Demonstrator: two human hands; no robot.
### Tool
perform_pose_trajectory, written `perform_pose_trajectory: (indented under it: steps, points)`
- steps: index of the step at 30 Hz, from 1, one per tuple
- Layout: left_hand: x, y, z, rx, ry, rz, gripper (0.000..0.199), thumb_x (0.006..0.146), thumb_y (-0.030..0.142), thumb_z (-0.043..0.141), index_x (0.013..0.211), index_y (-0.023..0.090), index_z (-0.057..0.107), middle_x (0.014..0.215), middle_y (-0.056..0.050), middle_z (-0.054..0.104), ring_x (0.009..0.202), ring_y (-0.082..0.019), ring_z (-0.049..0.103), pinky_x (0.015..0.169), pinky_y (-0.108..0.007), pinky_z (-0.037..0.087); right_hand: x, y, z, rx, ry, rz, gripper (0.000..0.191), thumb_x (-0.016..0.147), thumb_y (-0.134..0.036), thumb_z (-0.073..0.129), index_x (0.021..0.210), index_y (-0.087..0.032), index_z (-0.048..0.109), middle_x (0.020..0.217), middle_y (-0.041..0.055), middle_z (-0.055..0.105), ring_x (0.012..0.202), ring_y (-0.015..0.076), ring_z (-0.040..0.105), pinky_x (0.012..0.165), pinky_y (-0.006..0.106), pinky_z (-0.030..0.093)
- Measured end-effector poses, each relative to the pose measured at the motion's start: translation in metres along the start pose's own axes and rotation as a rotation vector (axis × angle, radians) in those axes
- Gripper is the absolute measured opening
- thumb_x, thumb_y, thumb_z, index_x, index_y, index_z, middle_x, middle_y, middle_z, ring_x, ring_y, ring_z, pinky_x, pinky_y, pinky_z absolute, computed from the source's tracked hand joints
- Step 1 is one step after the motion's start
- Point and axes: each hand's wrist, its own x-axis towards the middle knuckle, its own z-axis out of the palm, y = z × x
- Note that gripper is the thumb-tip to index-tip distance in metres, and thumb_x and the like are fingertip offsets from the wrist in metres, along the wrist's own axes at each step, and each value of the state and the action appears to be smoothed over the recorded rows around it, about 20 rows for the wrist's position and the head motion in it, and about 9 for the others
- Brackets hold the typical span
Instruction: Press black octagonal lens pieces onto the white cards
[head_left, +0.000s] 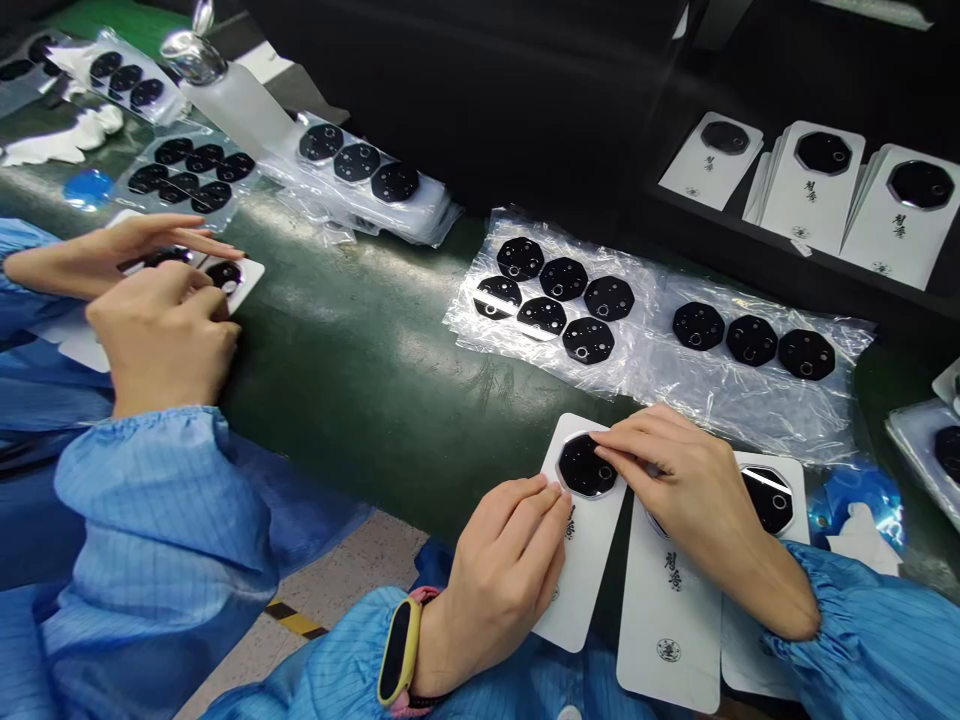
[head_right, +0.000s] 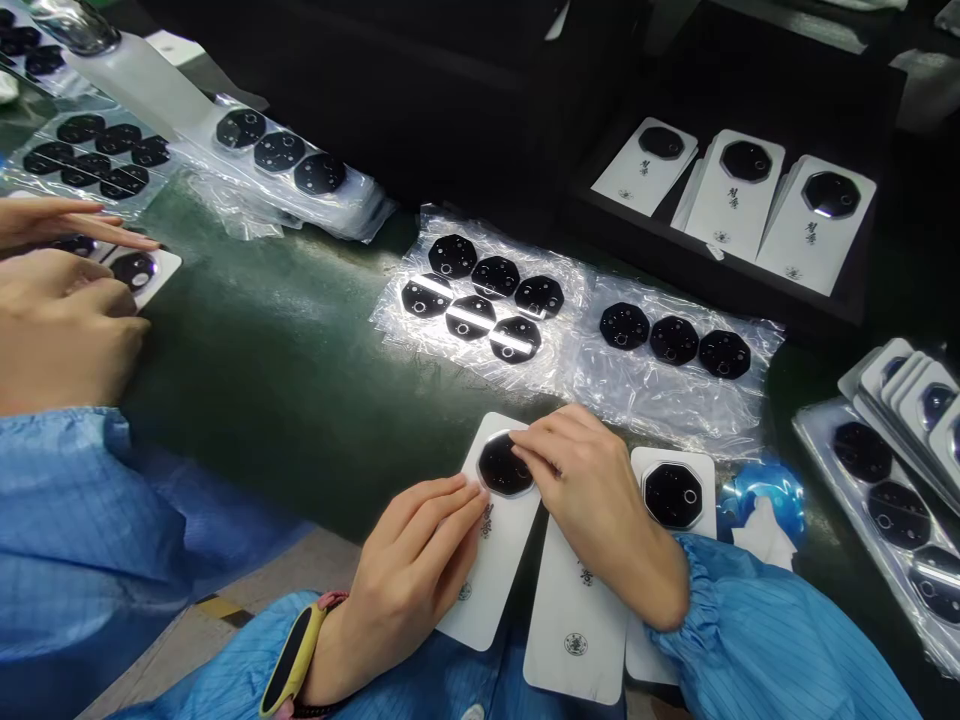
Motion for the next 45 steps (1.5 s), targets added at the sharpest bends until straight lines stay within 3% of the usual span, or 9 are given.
perform_pose_trajectory:
  steps: [12, 18, 26, 35, 38, 45]
  points:
    - [0.0005, 0.0014, 0.0014, 0.016, 0.017, 0.003, 0.019, 0.088, 0.006, 0.05, 0.103, 0.003, 0.061, 0.094, -0.011, 0.069, 0.093, -0.019, 0.062, 0.085, -0.031, 0.055, -0.0016, -0.0015, 0.0023, -0.047, -0.013, -0.038, 0.022, 0.089, -0.01, 0.05, 0.083, -0.014, 0.071, 0.078, 0.0056, 0.065, 0.075, 0.0176, 0.058, 0.06, 0.027, 0.053]
    - [0.0022, 0.0022, 0.0011, 0.06, -0.031, -0.026, 0.027, 0.089, 0.006, 0.049, 0.114, -0.002, 0.057, 0.112, -0.018, 0.065, 0.099, -0.021, 0.059, 0.083, -0.03, 0.054, -0.0035, -0.0036, 0.003, -0.085, -0.024, -0.063, 0.022, 0.09, -0.011, 0.049, 0.087, -0.009, 0.07, 0.078, 0.007, 0.064, 0.075, 0.0183, 0.056, 0.055, 0.028, 0.052]
    - [0.003, 0.0031, 0.0015, 0.086, -0.03, 0.007, 0.025, 0.089, 0.005, 0.047, 0.109, -0.004, 0.06, 0.112, -0.018, 0.065, 0.098, -0.021, 0.057, 0.08, -0.031, 0.054, -0.0053, -0.0026, 0.0032, -0.189, -0.021, -0.109, 0.025, 0.093, -0.011, 0.043, 0.089, -0.011, 0.068, 0.078, 0.0061, 0.064, 0.077, 0.0176, 0.056, 0.054, 0.026, 0.051]
    - [0.005, 0.0045, 0.001, 0.113, -0.025, 0.031, 0.026, 0.087, 0.002, 0.047, 0.108, -0.005, 0.06, 0.11, -0.019, 0.066, 0.097, -0.022, 0.057, 0.079, -0.031, 0.053, -0.0054, -0.0083, 0.0022, -0.358, -0.017, -0.23, 0.029, 0.083, 0.001, 0.04, 0.083, -0.009, 0.068, 0.078, 0.0082, 0.066, 0.078, 0.021, 0.056, 0.054, 0.029, 0.048]
    - [0.0045, 0.0048, 0.0014, 0.132, -0.023, 0.036, 0.027, 0.086, 0.001, 0.047, 0.108, -0.005, 0.06, 0.109, -0.019, 0.067, 0.096, -0.022, 0.058, 0.077, -0.031, 0.054, -0.0048, -0.0076, 0.0014, -0.296, -0.019, -0.193, 0.03, 0.083, 0.0, 0.04, 0.084, -0.009, 0.068, 0.078, 0.0079, 0.066, 0.077, 0.0206, 0.057, 0.058, 0.029, 0.05]
    - [0.0043, 0.0045, 0.0027, 0.122, -0.006, 0.01, 0.027, 0.088, 0.004, 0.046, 0.111, -0.005, 0.059, 0.11, -0.019, 0.066, 0.095, -0.021, 0.056, 0.077, -0.031, 0.052, -0.0046, -0.0058, -0.0028, -0.039, -0.031, 0.049, 0.025, 0.086, -0.006, 0.044, 0.087, -0.015, 0.067, 0.08, 0.0047, 0.064, 0.075, 0.0169, 0.058, 0.062, 0.028, 0.054]
